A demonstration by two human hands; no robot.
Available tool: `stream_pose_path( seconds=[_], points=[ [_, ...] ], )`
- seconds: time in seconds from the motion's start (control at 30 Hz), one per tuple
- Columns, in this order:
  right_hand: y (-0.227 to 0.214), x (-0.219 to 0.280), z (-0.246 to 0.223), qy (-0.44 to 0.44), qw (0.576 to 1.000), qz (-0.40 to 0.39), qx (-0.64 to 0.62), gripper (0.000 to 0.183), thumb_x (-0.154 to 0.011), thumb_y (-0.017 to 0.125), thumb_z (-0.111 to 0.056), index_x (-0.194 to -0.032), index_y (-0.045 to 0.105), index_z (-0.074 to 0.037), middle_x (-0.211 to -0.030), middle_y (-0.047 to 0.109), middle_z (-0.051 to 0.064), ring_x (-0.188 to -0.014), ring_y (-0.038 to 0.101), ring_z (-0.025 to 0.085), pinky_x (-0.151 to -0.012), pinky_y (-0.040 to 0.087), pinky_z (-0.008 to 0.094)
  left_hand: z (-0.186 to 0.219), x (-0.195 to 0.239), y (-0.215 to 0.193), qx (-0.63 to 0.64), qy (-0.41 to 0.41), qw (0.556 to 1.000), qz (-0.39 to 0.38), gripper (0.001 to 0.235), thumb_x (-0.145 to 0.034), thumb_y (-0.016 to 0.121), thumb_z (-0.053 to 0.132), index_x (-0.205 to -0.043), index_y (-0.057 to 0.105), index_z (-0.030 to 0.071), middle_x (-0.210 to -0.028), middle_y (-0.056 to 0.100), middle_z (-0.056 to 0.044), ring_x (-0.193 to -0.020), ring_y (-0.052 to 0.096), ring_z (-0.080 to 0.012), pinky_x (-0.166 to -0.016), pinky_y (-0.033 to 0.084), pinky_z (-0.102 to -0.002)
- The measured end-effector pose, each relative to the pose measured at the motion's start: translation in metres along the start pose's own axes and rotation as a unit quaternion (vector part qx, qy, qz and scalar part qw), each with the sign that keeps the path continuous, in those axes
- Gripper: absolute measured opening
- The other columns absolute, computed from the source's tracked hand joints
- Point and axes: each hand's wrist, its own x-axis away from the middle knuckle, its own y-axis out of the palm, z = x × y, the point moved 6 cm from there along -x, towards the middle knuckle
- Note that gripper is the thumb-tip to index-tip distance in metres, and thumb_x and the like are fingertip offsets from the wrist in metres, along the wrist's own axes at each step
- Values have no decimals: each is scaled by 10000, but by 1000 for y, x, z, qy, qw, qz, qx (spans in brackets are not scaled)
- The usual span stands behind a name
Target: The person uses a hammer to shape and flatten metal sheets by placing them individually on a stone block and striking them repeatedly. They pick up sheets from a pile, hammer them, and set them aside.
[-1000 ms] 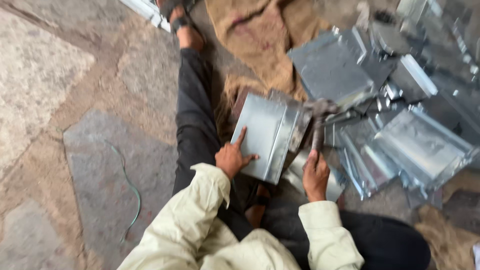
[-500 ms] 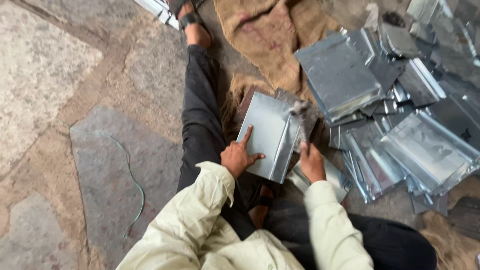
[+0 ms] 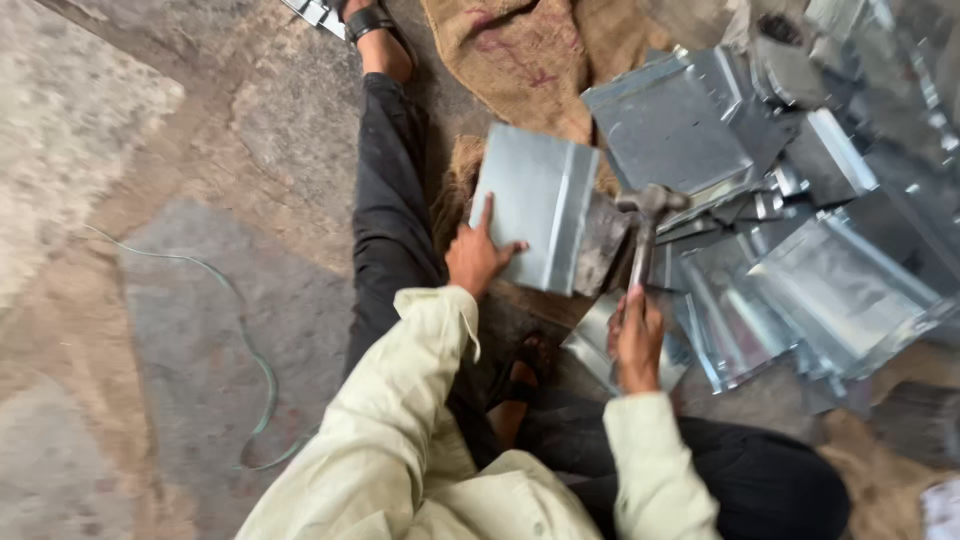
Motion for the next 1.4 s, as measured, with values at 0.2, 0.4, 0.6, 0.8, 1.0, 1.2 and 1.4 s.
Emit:
stream_pose_path(
  seconds=[0.2, 0.4, 0.6, 0.8, 1.0, 1.2, 1.4],
  points=[
    [-10, 68, -66, -122, 980, 23, -158, 436, -1072, 368, -539, -936, 462, -135, -603, 431, -33, -401, 345, 56, -336, 271, 226, 19, -46, 2, 11, -11, 999, 50, 1161, -719, 784, 729, -1630, 157, 376, -1090, 613, -280, -862, 711, -416, -696, 586, -493],
    [4, 9, -2, -315, 939, 119, 76, 633, -1126, 261, -651, -827, 503, -148, -700, 479, -42, -573, 480, 95, -533, 435, 277, 19, -44, 8, 32, -15, 998, 45, 1152, -729, 803, 681, -1641, 174, 362, -1048, 622, -251, -877, 702, -429, -734, 569, -510],
    [12, -24, -5, -146, 973, -1, 176, 529, -1081, 438, -539, -874, 582, -74, -616, 526, 28, -531, 510, 154, -511, 408, 380, 28, -46, -2, 32, 14, 994, 108, 1166, -716, 850, 627, -1621, 164, 360, -1124, 596, -303, -861, 696, -460, -702, 570, -521],
    [9, 5, 29, -232, 968, 75, 52, 463, -1110, 415, -500, -951, 516, -78, -625, 492, 13, -485, 453, 130, -435, 348, 359, 18, -43, 8, 111, -6, 990, 85, 1366, -686, 884, 577, -1641, 11, 138, -1147, 629, -332, -946, 677, -487, -771, 559, -538],
    [15, -30, 13, -199, 959, -22, 198, 469, -1129, 490, -480, -896, 570, -82, -664, 549, 12, -543, 485, 97, -476, 389, 268, 25, -46, -2, 120, -1, 984, 134, 1170, -647, 919, 558, -1428, 278, -32, -1178, 639, -310, -1027, 671, -474, -809, 560, -525],
    [-13, 67, -92, -262, 942, -85, -191, 443, -1058, 539, -541, -1052, 504, -99, -760, 493, -5, -553, 461, 105, -445, 403, 270, 12, -44, 6, 161, -2, 982, 95, 942, -684, 928, 469, -1254, 381, -44, -1114, 654, -304, -1013, 675, -472, -842, 556, -514],
    [30, 25, 9, -272, 959, -30, 71, 404, -1096, 475, -461, -989, 595, -90, -715, 566, 8, -641, 537, 90, -608, 426, 211, 9, -46, 6, 174, -22, 981, 80, 877, -728, 916, 414, -1241, 380, -54, -1102, 651, -313, -1009, 665, -494, -839, 542, -528]
  ],
)
